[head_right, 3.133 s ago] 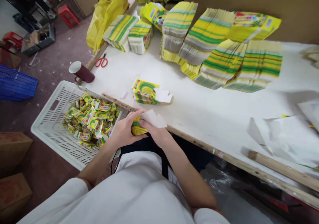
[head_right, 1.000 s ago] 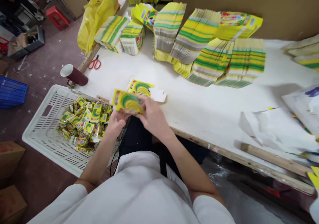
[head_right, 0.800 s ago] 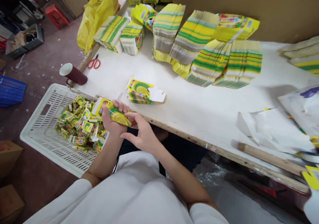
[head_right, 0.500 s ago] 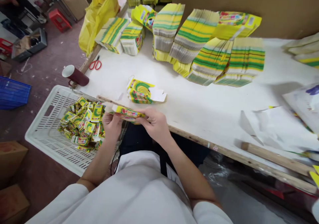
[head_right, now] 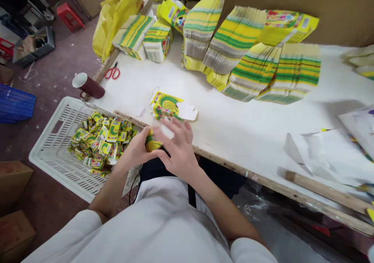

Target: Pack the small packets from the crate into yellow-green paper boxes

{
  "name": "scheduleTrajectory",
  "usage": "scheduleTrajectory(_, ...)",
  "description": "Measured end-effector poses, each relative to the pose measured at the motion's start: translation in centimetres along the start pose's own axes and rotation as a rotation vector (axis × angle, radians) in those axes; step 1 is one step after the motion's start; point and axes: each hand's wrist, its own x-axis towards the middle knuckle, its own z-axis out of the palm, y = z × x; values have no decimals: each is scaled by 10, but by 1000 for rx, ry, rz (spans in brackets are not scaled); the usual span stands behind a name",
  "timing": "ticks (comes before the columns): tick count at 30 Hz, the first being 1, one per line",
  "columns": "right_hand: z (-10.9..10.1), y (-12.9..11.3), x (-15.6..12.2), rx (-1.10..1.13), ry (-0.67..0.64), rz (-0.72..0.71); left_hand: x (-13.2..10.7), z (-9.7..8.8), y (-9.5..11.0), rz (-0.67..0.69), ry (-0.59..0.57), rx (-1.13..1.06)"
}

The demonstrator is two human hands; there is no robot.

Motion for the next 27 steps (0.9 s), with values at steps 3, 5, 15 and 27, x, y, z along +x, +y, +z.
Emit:
scheduleTrajectory(3, 7, 2, -1, 316, 79, 372, -1, 19, 2, 39, 126, 31)
scheduleTrajectory(5, 13, 9, -2, 635, -85, 593, -3, 26, 3, 133, 143, 42)
scheduleTrajectory(15, 26, 12, -12, 816, -255, 528, -8, 33, -7, 208, 143, 18)
scheduleTrajectory(27, 8, 23, -15, 236, -279, 224, -6, 17, -12, 107, 212, 98)
